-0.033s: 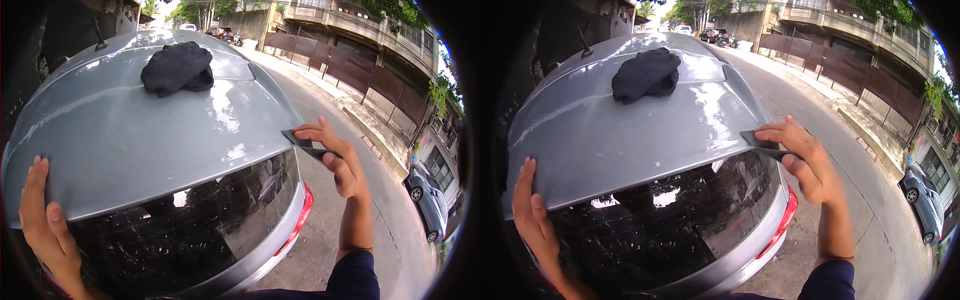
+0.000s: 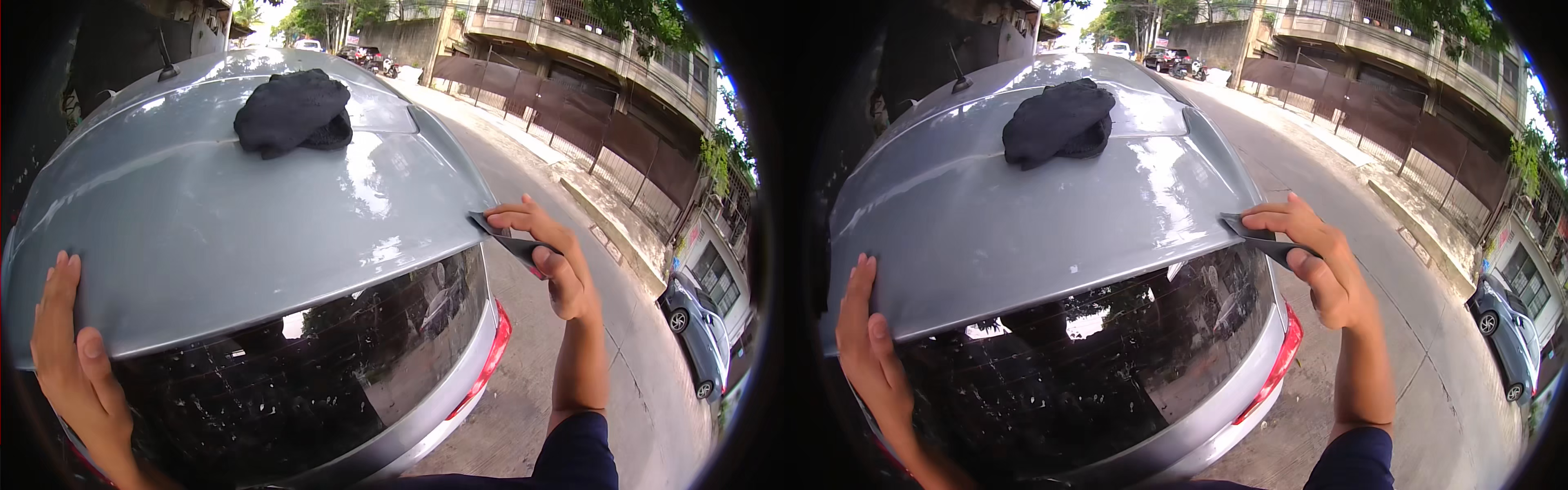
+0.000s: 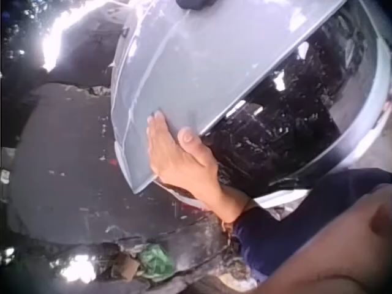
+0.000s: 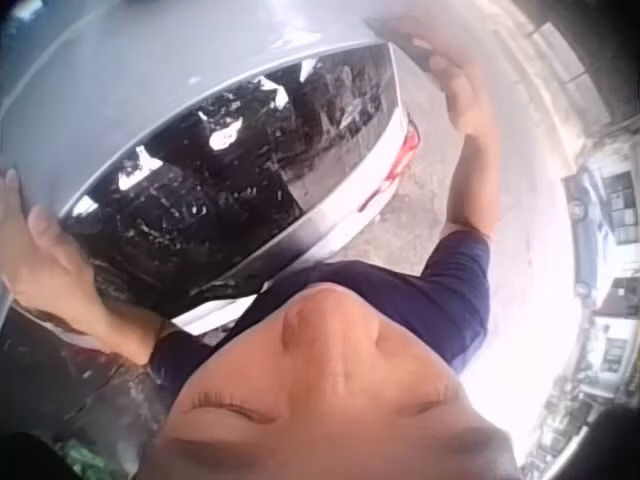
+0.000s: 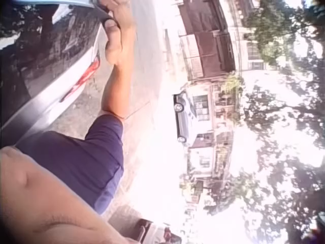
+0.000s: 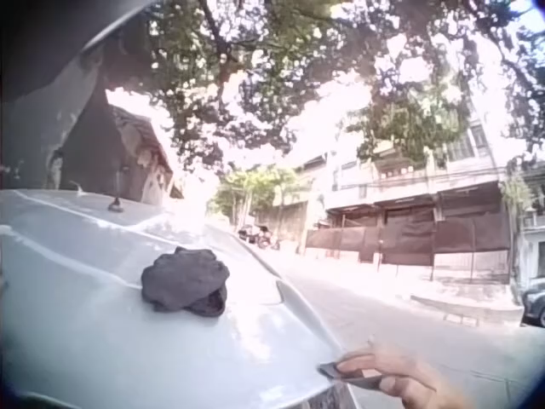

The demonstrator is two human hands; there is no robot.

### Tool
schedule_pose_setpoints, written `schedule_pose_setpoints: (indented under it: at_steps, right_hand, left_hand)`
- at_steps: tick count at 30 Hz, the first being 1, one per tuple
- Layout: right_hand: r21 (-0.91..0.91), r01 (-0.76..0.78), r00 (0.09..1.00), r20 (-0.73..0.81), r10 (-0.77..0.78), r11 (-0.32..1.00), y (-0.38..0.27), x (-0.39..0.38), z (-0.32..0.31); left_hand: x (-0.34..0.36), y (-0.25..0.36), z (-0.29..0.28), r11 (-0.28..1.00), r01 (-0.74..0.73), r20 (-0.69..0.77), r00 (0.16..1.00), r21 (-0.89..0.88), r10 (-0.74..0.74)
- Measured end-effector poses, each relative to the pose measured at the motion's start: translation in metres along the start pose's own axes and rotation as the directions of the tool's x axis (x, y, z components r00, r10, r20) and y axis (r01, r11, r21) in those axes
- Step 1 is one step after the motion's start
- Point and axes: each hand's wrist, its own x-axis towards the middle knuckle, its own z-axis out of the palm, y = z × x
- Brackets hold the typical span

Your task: Sanding the surface of a silver car spoiler.

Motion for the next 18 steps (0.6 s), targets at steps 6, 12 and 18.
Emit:
schedule_pose_setpoints:
  at_steps: [6, 12, 18]
  right_hand:
    - [0.074, 0.075, 0.997, -0.009, -0.074, 0.994, -0.021, 0.006, 0.015]
    - [0.075, 0.254, 0.967, -0.003, -0.255, 0.964, -0.053, 0.021, 0.039]
    - [-0.144, 0.054, 0.985, -0.158, -0.077, 0.988, -0.002, -0.014, 0.035]
  left_hand:
    - [-0.002, 0.002, 0.004, 1.0, -0.002, 0.008, 1.0, -0.011, 0.002]
    - [0.0, 0.005, 0.007, 1.0, -0.008, 0.003, 1.0, 0.019, 0.007]
    - [-0.003, 0.005, 0.006, 0.999, 0.021, -0.016, 1.0, -0.025, -0.021]
